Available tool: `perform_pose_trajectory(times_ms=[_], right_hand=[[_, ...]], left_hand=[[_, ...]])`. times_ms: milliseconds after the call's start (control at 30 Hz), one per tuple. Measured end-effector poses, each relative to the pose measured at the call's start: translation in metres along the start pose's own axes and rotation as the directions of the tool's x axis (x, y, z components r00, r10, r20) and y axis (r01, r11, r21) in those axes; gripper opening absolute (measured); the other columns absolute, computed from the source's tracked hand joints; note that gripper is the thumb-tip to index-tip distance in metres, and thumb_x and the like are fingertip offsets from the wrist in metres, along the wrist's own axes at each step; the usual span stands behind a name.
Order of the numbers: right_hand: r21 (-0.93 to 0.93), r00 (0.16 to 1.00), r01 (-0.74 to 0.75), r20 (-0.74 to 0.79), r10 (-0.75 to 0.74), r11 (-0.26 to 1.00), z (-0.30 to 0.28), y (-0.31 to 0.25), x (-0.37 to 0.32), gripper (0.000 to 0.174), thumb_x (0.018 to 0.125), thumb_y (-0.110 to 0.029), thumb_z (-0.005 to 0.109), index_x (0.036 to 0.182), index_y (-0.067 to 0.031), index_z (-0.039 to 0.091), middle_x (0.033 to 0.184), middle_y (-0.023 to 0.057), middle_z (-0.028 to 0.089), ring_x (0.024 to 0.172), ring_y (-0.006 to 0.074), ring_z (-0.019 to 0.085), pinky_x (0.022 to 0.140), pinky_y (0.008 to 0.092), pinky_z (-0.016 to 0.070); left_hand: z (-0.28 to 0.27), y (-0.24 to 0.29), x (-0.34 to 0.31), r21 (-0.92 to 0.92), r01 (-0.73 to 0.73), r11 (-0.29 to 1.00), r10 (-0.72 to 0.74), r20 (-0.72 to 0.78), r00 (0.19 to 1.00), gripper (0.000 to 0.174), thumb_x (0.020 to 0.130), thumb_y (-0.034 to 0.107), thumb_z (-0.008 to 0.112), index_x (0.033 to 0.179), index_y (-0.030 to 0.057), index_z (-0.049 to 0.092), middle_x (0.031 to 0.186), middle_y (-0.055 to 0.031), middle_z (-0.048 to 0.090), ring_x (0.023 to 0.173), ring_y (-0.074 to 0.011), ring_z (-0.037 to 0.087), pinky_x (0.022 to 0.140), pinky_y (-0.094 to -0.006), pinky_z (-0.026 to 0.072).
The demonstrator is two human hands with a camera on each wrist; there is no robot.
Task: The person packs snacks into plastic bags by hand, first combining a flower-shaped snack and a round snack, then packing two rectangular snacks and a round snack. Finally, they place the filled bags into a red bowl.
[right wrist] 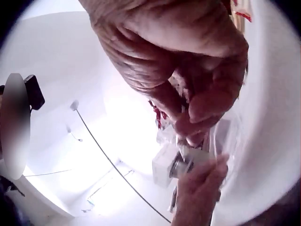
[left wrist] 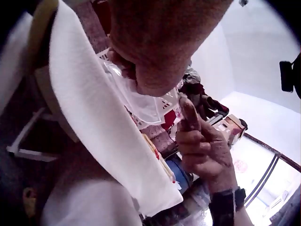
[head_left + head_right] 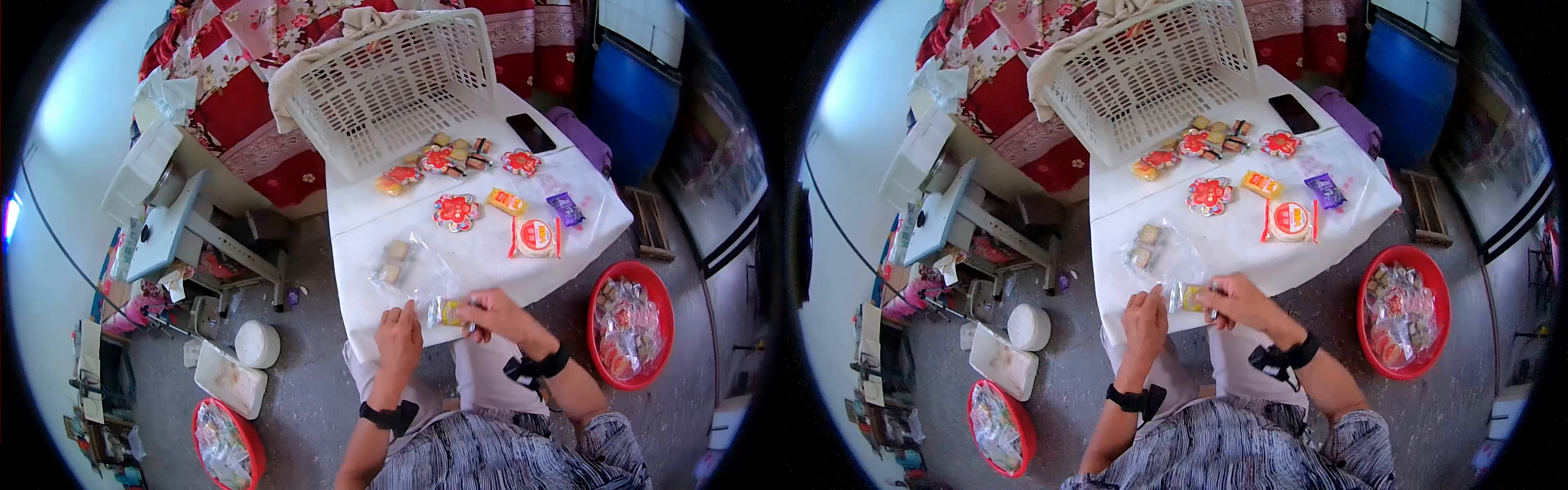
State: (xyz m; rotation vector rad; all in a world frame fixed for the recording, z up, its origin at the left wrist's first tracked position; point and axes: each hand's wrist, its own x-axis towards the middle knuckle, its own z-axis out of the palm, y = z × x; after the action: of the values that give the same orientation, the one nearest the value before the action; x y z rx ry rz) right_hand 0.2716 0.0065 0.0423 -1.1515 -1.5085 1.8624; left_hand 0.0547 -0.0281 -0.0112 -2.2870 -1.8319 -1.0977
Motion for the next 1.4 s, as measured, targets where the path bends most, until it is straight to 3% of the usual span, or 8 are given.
perform_pose_trajectory(times_ms=[300,500,633,700,1000,1233,1300,1400], right_hand=[[-0.036,0.947,0.095,-0.306,-0.101,0.995,0.035,0.052,0.039,0.032,0.091,-0.029,0.06,0.093,0.0023,0.061,0.069,0.0058,0.063,0.052,0.0091,0.056,0.045,0.0236,0.0452],[0.37,0.818,0.433,-0.544,-0.186,0.822,0.07,0.054,0.025,0.029,0.095,-0.018,0.052,0.112,0.0051,0.055,0.092,0.0113,0.065,0.072,0.0135,0.062,0.057,0.0268,0.0525],[0.048,0.857,0.353,-0.417,-0.303,0.934,0.076,0.061,0.016,0.022,0.093,-0.006,0.047,0.11,0.0005,0.06,0.104,0.0082,0.065,0.086,0.0188,0.062,0.068,0.0304,0.0527],[-0.713,0.662,0.423,-0.177,-0.728,0.559,0.072,0.05,0.026,0.026,0.082,-0.002,0.053,0.107,0.0001,0.062,0.108,0.0109,0.063,0.096,0.0248,0.059,0.077,0.0342,0.0492],[-0.978,0.684,0.163,0.017,-0.73,0.13,0.066,0.047,0.081,0.039,0.076,-0.019,0.059,0.11,0.0,0.06,0.123,0.0178,0.055,0.115,0.0333,0.05,0.088,0.0527,0.0386],[-0.816,0.943,0.279,0.133,-0.305,0.506,0.051,-0.004,0.039,0.025,0.083,-0.024,0.058,0.099,-0.0072,0.065,0.1,0.0125,0.066,0.093,0.0309,0.063,0.082,0.0468,0.0475],[-0.858,0.912,0.163,-0.057,-0.407,0.486,0.015,-0.013,0.06,0.021,0.086,-0.027,0.053,0.091,-0.0109,0.067,0.088,0.0135,0.066,0.084,0.0328,0.064,0.071,0.0446,0.0508],[-0.902,0.577,0.228,-0.179,-0.797,0.368,-0.066,-0.05,0.106,0.019,0.085,-0.024,0.053,0.08,-0.0067,0.06,0.079,0.0156,0.063,0.076,0.0347,0.061,0.064,0.0486,0.0463]], left_hand=[[0.004,0.007,-0.002,0.082,-0.081,0.993,0.079,0.02,0.997,0.03,0.079,0.003,0.057,0.109,-0.0023,0.061,0.077,-0.0143,0.056,0.072,-0.0326,0.056,0.061,-0.0427,0.046],[0.003,0.01,-0.002,0.085,-0.071,0.994,0.069,0.017,0.997,0.031,0.078,0.003,0.057,0.109,-0.0024,0.061,0.078,-0.0137,0.056,0.072,-0.032,0.055,0.061,-0.0418,0.0459],[0.005,0.008,-0.003,0.063,-0.079,0.995,0.078,0.014,0.997,0.032,0.078,0.002,0.057,0.109,-0.0023,0.061,0.078,-0.0138,0.056,0.072,-0.0321,0.055,0.061,-0.0414,0.0457],[0.004,0.008,-0.001,0.05,-0.089,0.995,0.089,-0.01,0.996,0.031,0.078,0.002,0.057,0.108,-0.002,0.061,0.077,-0.0134,0.055,0.071,-0.0318,0.054,0.061,-0.0417,0.045],[-0.001,0.003,-0.001,0.092,-0.059,0.994,0.064,-0.051,0.997,0.026,0.078,-0.001,0.058,0.104,0.0003,0.062,0.073,-0.0135,0.055,0.068,-0.0323,0.054,0.059,-0.0417,0.0434],[0.002,-0.012,-0.002,0.093,-0.03,0.995,0.031,-0.01,0.999,0.032,0.077,-0.002,0.057,0.109,-0.0004,0.061,0.074,-0.0139,0.056,0.069,-0.0326,0.055,0.06,-0.0423,0.0441],[0.007,-0.015,-0.004,0.111,0.03,0.993,-0.035,0.045,0.998,0.035,0.077,-0.002,0.057,0.112,-0.0002,0.061,0.075,-0.0142,0.058,0.07,-0.0328,0.056,0.061,-0.042,0.0452],[0.009,-0.019,-0.004,0.103,0.056,0.993,-0.069,0.125,0.99,0.039,0.076,0.001,0.057,0.115,0.0011,0.059,0.079,-0.0146,0.061,0.074,-0.0339,0.059,0.065,-0.0437,0.0483]])
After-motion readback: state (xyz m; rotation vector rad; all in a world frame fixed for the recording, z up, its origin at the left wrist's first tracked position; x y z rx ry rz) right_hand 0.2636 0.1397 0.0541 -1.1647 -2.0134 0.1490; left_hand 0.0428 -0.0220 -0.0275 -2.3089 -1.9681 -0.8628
